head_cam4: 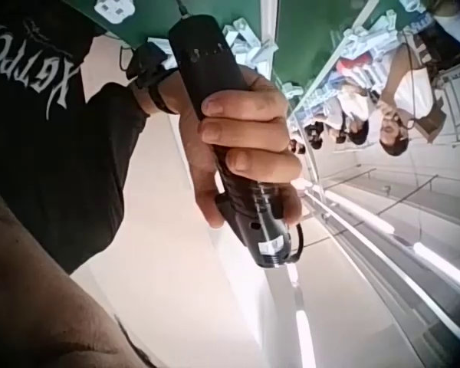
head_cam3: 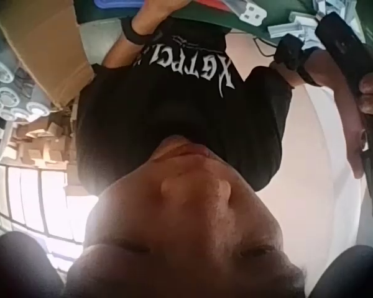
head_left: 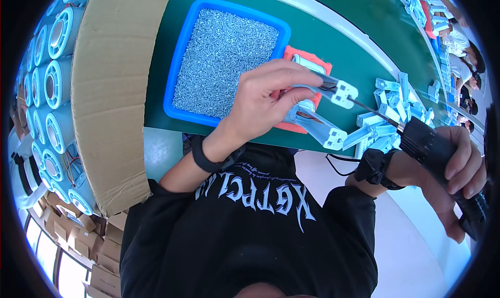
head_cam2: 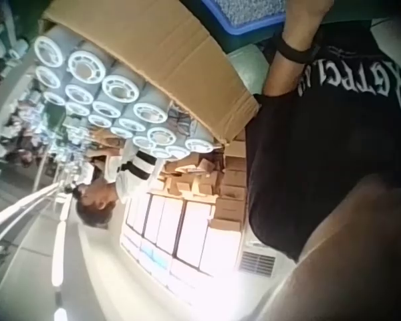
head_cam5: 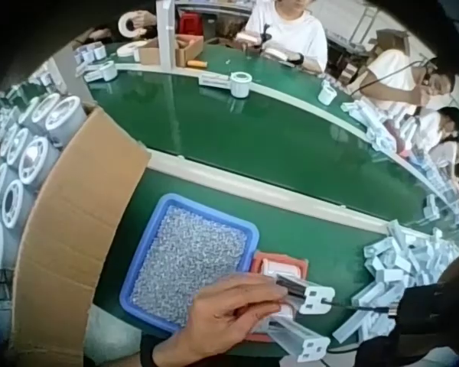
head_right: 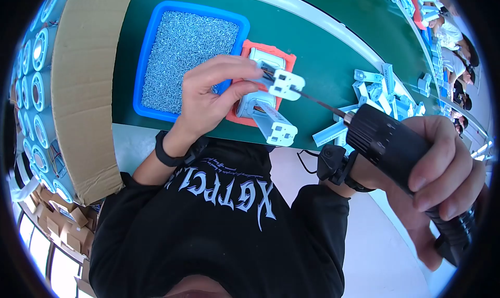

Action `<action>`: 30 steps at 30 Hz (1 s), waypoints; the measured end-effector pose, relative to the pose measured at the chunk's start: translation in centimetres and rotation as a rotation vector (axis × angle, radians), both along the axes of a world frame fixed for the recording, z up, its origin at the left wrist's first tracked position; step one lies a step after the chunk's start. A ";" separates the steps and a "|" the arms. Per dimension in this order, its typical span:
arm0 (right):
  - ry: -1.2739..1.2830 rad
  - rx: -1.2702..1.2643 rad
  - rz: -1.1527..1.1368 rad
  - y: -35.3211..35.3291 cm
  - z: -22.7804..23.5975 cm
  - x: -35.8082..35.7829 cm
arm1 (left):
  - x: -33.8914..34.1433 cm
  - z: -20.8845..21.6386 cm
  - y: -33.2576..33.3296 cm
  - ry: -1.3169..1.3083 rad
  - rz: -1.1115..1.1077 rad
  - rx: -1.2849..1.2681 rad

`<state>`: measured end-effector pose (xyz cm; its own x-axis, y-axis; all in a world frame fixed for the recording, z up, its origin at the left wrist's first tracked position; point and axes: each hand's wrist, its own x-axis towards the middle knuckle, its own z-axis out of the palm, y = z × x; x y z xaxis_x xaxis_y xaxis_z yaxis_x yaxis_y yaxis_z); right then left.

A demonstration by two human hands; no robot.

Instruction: Assembling electronic plug components by inserting parts and securing them with an electric screwdriver.

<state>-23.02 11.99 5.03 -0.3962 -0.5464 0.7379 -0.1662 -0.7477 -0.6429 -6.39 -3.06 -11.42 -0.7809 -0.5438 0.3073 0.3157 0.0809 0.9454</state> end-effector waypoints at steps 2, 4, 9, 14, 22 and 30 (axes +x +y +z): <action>0.065 0.029 -0.005 -0.7 -0.5 0.8 | 0.6 0.2 -1.3 -0.145 0.036 -0.186; 0.201 0.090 -0.025 -1.5 -1.2 1.8 | 1.5 -0.1 -2.7 -0.429 0.097 -0.557; 0.194 0.046 -0.107 -3.3 -2.0 2.9 | 3.5 -2.0 -3.5 -0.644 -0.085 -0.670; 0.195 0.103 -0.088 -3.1 -2.0 2.7 | 3.7 -2.2 -3.5 -0.724 -0.186 -0.716; 0.266 0.129 -0.073 -2.8 -2.1 1.9 | 2.5 -1.5 -3.8 -0.589 -0.085 -0.543; 0.242 0.135 -0.112 -3.3 -2.3 2.5 | 2.1 -1.2 -4.7 -0.580 -0.014 -0.497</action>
<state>-20.47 8.69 2.78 -0.2808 -0.6091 0.7417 -0.4035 -0.6263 -0.6670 -4.31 -7.78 -12.63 -0.8977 -0.4376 0.0513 -0.2165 0.5394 0.8137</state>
